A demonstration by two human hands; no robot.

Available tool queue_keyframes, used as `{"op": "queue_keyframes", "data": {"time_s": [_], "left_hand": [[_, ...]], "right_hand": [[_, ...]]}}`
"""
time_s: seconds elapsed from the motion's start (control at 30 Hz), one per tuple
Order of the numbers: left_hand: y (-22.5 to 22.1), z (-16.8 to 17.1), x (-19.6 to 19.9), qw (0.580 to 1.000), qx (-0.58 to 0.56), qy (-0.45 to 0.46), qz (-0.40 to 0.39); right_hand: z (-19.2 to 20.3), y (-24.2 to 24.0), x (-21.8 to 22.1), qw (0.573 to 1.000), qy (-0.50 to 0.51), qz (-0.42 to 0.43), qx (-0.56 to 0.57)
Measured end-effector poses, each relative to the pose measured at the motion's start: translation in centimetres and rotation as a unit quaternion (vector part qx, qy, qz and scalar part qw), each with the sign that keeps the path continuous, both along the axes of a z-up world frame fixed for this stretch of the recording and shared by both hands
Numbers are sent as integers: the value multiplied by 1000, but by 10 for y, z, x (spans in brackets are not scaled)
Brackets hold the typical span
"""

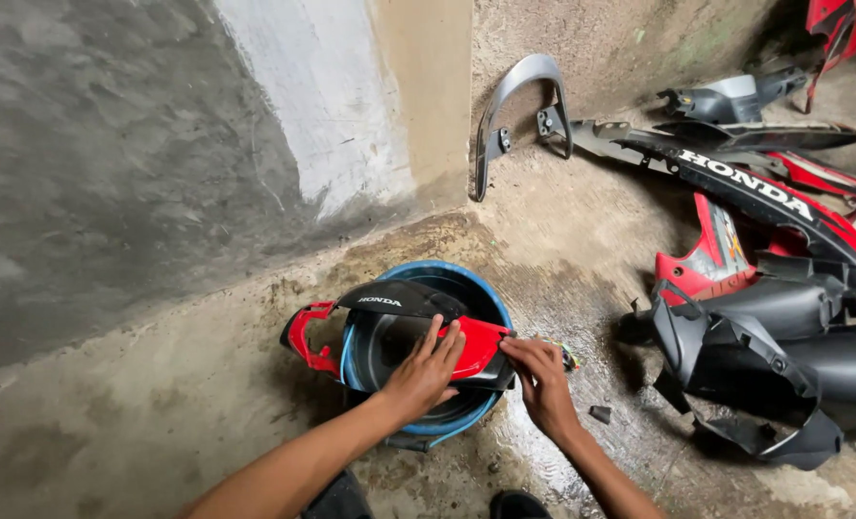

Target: Washing a motorcycle fairing in a bucket of water by hand

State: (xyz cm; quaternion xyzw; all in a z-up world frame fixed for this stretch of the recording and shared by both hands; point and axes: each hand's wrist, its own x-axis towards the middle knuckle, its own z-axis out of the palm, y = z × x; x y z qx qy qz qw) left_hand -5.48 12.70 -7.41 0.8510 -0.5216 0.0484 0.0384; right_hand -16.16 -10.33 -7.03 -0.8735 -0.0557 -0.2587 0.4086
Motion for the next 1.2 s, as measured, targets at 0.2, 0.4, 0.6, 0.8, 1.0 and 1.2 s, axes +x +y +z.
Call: {"op": "queue_keyframes", "data": {"time_s": [0.2,0.4,0.6,0.8,1.0,1.2], "left_hand": [[1,2,-4,1000,1,10,10],[4,4,-4,997,-34,-65,-14],[-2,39,-2,991,10,-120,-57],[0,35,5,994,-26,-63,-83],[0,39,5,995,-50,-18,-87],[0,41,6,995,-49,-17,-86]], "right_hand": [[15,21,-21,996,-44,33,-68],[-9,-1,-9,986,-80,39,-138],[-22,-15,15,998,-4,-23,-50],[-8,12,-16,994,-68,15,-79],[-6,7,1,995,-76,41,-44],[-5,-6,4,994,-78,57,-56]]}}
